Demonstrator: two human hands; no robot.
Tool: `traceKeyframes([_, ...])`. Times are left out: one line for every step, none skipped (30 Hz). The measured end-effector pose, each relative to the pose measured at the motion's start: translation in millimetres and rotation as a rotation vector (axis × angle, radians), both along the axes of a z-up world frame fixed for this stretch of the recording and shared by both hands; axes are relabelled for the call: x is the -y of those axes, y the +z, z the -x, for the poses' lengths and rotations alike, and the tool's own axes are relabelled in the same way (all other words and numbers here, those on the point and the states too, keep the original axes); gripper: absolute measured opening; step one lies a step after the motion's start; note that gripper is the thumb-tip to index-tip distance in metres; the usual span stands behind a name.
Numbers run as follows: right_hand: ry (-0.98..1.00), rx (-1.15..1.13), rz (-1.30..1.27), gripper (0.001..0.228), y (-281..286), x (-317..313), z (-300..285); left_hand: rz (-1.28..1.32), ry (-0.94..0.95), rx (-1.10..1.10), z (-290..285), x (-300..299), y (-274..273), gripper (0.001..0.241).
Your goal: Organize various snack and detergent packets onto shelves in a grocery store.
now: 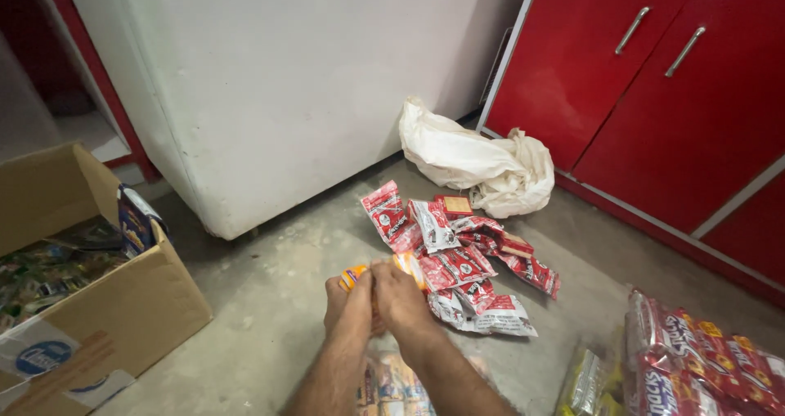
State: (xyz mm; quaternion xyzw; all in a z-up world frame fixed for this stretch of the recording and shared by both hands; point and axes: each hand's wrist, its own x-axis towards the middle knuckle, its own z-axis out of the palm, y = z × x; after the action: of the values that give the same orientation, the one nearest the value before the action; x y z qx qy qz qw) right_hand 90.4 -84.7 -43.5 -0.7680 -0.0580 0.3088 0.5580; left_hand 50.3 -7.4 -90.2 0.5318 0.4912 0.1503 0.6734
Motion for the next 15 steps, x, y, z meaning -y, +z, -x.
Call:
traceKeyframes([-0.002,0.001,0.002,0.058,16.2,1.8,4.9,0.002,-0.002,0.001,0.9,3.4,7.9,0.060])
traceKeyframes([0.018,0.016,0.032,0.058,33.1,1.3,10.5,0.040,-0.013,0.048,2.7,4.5,16.6,0.057])
traceKeyframes([0.039,0.032,0.063,0.058,50.5,0.9,16.6,0.079,-0.024,0.095,4.9,5.6,25.9,0.056])
traceKeyframes([0.039,0.034,0.060,0.058,55.3,2.8,16.4,0.076,-0.024,0.098,6.6,5.1,38.0,0.056])
traceKeyframes([0.045,-0.006,0.051,0.058,60.2,4.9,16.4,0.119,-0.017,0.141,8.4,4.8,50.3,0.054])
traceKeyframes([0.049,-0.046,0.043,0.057,65.2,7.9,16.3,0.162,-0.011,0.186,10.0,5.5,62.5,0.054])
traceKeyframes([0.049,-0.042,0.042,0.057,56.9,9.2,11.4,0.161,-0.011,0.190,-2.0,0.5,36.6,0.054])
traceKeyframes([0.067,-0.020,-0.016,0.053,49.0,10.2,6.4,0.128,0.050,0.289,-14.3,-5.0,11.1,0.051])
traceKeyframes([0.085,0.001,-0.075,0.052,41.4,11.0,1.5,0.095,0.111,0.389,-26.8,-10.7,-14.0,0.048])
traceKeyframes([0.087,0.006,-0.077,0.052,48.4,12.3,5.2,0.093,0.112,0.393,-15.1,-6.0,14.1,0.048])
traceKeyframes([0.119,0.008,-0.056,0.052,55.4,13.7,8.9,0.131,0.092,0.318,-3.3,-1.1,42.2,0.045])
traceKeyframes([0.150,0.012,-0.035,0.055,62.5,15.7,12.4,0.169,0.071,0.244,8.3,4.4,70.2,0.044])
traceKeyframes([0.150,0.018,-0.037,0.055,72.0,16.9,15.5,0.167,0.070,0.249,7.4,3.1,66.9,0.044])
traceKeyframes([0.144,0.018,-0.019,0.057,80.9,18.8,18.9,0.175,0.041,0.302,6.6,2.4,63.1,0.044])
traceKeyframes([0.137,0.017,-0.002,0.060,89.6,20.6,22.2,0.183,0.012,0.354,5.7,1.5,59.2,0.045])
